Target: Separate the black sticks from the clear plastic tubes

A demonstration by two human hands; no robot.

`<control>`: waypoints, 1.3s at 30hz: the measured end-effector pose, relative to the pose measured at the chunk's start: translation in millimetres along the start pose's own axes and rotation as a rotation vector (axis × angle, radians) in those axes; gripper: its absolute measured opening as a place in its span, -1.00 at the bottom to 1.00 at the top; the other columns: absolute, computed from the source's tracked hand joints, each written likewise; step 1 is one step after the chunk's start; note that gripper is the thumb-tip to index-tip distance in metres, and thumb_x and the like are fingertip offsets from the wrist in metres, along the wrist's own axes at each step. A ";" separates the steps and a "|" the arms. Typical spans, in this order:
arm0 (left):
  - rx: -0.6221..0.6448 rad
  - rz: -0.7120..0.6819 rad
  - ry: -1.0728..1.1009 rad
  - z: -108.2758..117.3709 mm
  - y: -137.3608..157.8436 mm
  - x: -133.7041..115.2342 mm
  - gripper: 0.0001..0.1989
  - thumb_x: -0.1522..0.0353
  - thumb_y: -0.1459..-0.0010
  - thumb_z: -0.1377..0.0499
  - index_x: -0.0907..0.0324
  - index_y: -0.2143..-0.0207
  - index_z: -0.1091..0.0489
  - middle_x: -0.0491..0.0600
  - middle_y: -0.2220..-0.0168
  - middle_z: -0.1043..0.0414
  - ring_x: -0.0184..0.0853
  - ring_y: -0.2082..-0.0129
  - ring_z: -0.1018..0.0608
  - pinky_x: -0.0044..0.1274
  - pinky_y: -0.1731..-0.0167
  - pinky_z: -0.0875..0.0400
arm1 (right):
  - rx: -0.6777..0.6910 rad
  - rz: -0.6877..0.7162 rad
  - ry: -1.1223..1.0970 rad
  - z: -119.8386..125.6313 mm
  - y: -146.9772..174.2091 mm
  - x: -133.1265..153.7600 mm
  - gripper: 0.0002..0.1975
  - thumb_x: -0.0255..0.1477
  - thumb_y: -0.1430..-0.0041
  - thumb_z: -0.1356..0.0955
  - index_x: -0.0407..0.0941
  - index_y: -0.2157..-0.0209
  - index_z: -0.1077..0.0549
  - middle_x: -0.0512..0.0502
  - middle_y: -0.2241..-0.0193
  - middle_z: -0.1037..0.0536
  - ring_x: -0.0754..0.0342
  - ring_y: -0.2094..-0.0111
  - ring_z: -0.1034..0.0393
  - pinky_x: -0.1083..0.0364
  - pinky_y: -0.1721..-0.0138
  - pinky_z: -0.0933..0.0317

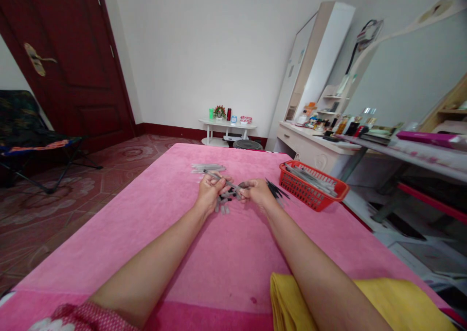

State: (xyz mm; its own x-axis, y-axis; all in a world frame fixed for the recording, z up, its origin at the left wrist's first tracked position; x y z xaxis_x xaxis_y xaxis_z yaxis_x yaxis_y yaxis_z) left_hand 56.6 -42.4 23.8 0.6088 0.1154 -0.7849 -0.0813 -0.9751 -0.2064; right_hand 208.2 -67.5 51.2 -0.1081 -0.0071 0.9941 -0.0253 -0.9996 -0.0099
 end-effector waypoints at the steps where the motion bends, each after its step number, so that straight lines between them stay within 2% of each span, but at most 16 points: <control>1: 0.017 -0.003 -0.012 -0.3 1.2 -1.2 -0.51 0.35 0.23 -0.42 0.18 0.30 -0.21 0.00 0.35 -0.53 -0.21 0.29 -0.61 -0.47 0.34 -0.51 | 0.030 -0.030 -0.025 2.1 1.1 0.9 -0.88 -0.56 0.18 -0.42 -0.23 0.46 -0.52 -0.01 0.70 -0.44 0.19 0.67 -0.27 0.17 0.61 -0.28; 4: 0.053 -0.009 -0.038 -2.2 4.4 -3.9 -0.50 0.34 0.24 -0.42 0.19 0.31 -0.21 0.00 0.35 -0.53 -0.22 0.33 -0.61 -0.47 0.37 -0.52 | 0.109 -0.111 -0.071 8.3 3.9 3.5 -0.86 -0.55 0.16 -0.45 -0.24 0.44 -0.53 -0.01 0.70 -0.45 0.19 0.67 -0.29 0.15 0.59 -0.32; 7: 0.056 -0.029 -0.034 -3.0 4.5 -3.1 -0.51 0.34 0.23 -0.42 0.19 0.31 -0.22 -0.01 0.34 -0.54 -0.24 0.33 -0.61 -0.46 0.35 -0.53 | 0.120 -0.145 -0.087 11.3 5.1 5.8 -0.88 -0.57 0.16 -0.45 -0.24 0.45 -0.52 -0.02 0.68 -0.47 0.19 0.65 -0.31 0.16 0.57 -0.33; 12: -0.057 -0.026 -0.018 2.1 -2.0 3.0 -0.54 0.34 0.22 -0.41 0.21 0.29 -0.27 0.01 0.35 -0.55 -0.26 0.32 -0.62 -0.56 0.41 -0.51 | 0.097 -0.061 -0.006 4.2 3.4 7.8 -0.98 -0.55 0.06 -0.39 -0.22 0.52 -0.48 0.00 0.67 -0.46 0.18 0.64 -0.32 0.18 0.54 -0.30; 14: -0.095 -0.031 -0.008 3.7 -3.8 3.9 -0.56 0.34 0.22 -0.41 0.22 0.31 -0.29 0.01 0.37 -0.55 -0.27 0.34 -0.61 -0.58 0.43 -0.51 | 0.071 0.027 0.133 -0.6 3.3 8.8 -0.91 -0.53 -0.02 -0.33 -0.21 0.52 -0.47 0.02 0.68 -0.45 0.18 0.64 -0.32 0.18 0.53 -0.25; 19: -0.135 -0.038 -0.024 2.6 -3.0 2.1 -0.59 0.33 0.25 -0.42 0.24 0.36 -0.32 -0.02 0.42 -0.55 -0.35 0.45 -0.59 -0.60 0.47 -0.50 | -0.078 0.350 0.703 -7.9 12.6 16.8 -0.87 -0.47 -0.03 -0.34 -0.15 0.53 -0.49 -0.03 0.58 -0.52 0.13 0.51 -0.36 0.17 0.43 -0.12; 22: -0.088 -0.024 -0.058 1.3 -1.6 1.0 -0.56 0.32 0.27 -0.42 0.22 0.35 -0.29 -0.02 0.40 -0.54 -0.31 0.42 -0.60 -0.56 0.45 -0.51 | -0.110 0.323 0.822 -8.4 18.2 17.8 -0.79 -0.44 -0.07 -0.32 -0.13 0.60 -0.48 -0.03 0.63 -0.50 0.13 0.52 -0.35 0.17 0.44 -0.08; 25: -0.040 -0.021 -0.083 2.1 -0.8 0.5 -0.53 0.31 0.26 -0.42 0.20 0.34 -0.26 -0.01 0.37 -0.54 -0.28 0.39 -0.61 -0.52 0.41 -0.52 | -0.048 0.222 0.731 -8.3 17.8 13.2 -0.76 -0.44 -0.10 -0.30 -0.13 0.61 -0.47 0.00 0.67 -0.48 0.16 0.59 -0.33 0.20 0.50 -0.07; 28: -0.016 -0.014 -0.071 3.7 -0.6 -0.1 -0.53 0.31 0.26 -0.43 0.19 0.33 -0.25 -0.03 0.38 -0.53 -0.27 0.38 -0.61 -0.51 0.38 -0.52 | 0.003 0.188 0.599 -7.4 14.3 10.0 -0.80 -0.47 -0.07 -0.31 -0.14 0.60 -0.45 0.02 0.67 -0.48 0.19 0.64 -0.31 0.22 0.53 -0.09; 33: 0.064 -0.010 -0.010 1.9 1.0 -3.6 -0.51 0.32 0.26 -0.44 0.18 0.34 -0.23 -0.03 0.37 -0.53 -0.26 0.34 -0.61 -0.52 0.38 -0.51 | 0.173 0.015 0.231 -1.9 12.9 16.4 -0.77 -0.44 -0.03 -0.33 -0.18 0.65 -0.39 0.05 0.77 -0.38 0.23 0.76 -0.19 0.23 0.66 -0.07; 39: 0.110 0.009 -0.007 -0.8 2.8 -3.8 -0.52 0.32 0.24 -0.44 0.18 0.34 -0.23 -0.04 0.37 -0.53 -0.28 0.36 -0.60 -0.51 0.36 -0.52 | 0.276 -0.144 0.034 8.0 16.1 21.8 -0.82 -0.40 0.02 -0.37 -0.20 0.58 -0.38 0.04 0.76 -0.38 0.26 0.78 -0.13 0.26 0.71 0.02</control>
State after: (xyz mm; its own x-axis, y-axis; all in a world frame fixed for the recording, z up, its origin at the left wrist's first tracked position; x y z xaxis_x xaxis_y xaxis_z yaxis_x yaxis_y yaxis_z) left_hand 54.6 -45.7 26.7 0.6024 0.1088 -0.7907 -0.1729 -0.9493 -0.2624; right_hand 213.4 -84.0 73.6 -0.1561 0.1316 0.9789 0.2275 -0.9596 0.1653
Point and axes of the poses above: each hand's wrist, its own y-axis away from the middle knuckle, its own z-axis out of the back of the hand, x = y × z, the point moved 1 cm from there along -y, towards the middle knuckle
